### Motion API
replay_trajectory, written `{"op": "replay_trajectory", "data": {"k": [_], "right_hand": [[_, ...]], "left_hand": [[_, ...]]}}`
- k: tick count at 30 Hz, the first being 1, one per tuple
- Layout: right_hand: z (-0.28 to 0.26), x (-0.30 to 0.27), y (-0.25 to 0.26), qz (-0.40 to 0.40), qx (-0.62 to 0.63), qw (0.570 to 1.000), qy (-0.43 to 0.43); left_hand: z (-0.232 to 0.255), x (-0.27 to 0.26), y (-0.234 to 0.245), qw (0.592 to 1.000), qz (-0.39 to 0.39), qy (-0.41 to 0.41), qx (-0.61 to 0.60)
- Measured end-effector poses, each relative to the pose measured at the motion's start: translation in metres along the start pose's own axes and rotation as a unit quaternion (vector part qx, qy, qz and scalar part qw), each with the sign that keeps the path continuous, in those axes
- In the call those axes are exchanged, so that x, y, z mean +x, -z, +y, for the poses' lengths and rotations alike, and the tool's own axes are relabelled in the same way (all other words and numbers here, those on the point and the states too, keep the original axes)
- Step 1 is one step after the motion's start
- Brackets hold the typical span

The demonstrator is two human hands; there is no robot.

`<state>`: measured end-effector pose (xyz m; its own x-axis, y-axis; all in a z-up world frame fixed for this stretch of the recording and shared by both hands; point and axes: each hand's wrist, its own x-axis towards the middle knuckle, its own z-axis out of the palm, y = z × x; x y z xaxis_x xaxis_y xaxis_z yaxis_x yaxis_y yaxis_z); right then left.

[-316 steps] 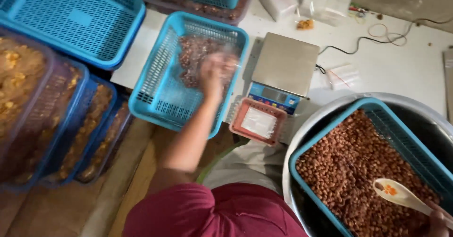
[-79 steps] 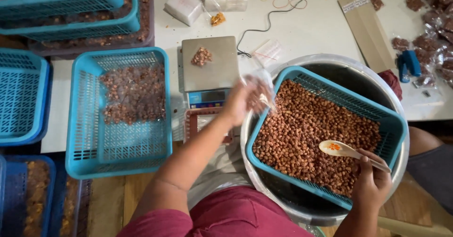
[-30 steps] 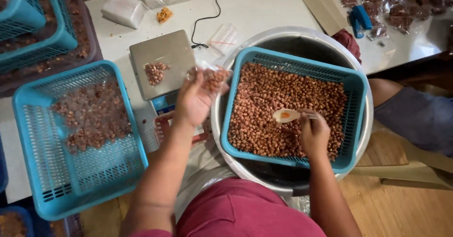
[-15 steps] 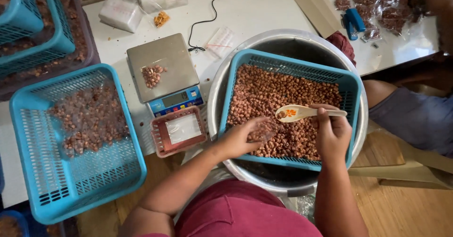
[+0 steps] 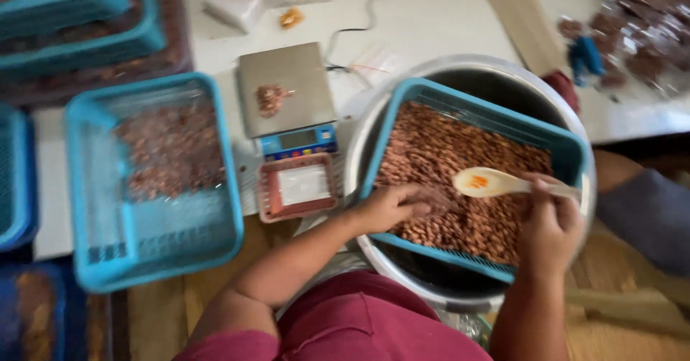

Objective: Manually portioning peanuts into small plastic bags using a scoop and a digital scale for precise weight.

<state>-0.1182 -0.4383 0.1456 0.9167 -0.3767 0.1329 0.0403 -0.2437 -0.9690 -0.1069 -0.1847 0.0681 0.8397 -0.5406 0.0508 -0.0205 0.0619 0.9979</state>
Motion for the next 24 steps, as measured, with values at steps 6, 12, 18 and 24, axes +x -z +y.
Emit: {"op": "replay_trajectory", "data": {"k": [6, 12, 18, 24], "right_hand": [[0.023, 0.001, 0.008, 0.017, -0.036, 0.999, -0.037], [0.034, 0.000, 0.009, 0.008, 0.003, 0.998, -0.058], [0.022, -0.006, 0.000, 0.030, -0.004, 0.998, -0.052], [0.026, -0.011, -0.003, 0.012, -0.095, 0.995, 0.026]], "left_hand": [[0.005, -0.020, 0.085, 0.939, 0.296, -0.135, 0.110], [-0.062, -0.028, 0.189, 0.721, 0.380, 0.068, 0.575], [-0.044, -0.036, 0.192, 0.730, 0.514, -0.067, 0.445], [-0.010, -0.107, 0.148, 0.775, 0.604, -0.088, -0.164]]}}
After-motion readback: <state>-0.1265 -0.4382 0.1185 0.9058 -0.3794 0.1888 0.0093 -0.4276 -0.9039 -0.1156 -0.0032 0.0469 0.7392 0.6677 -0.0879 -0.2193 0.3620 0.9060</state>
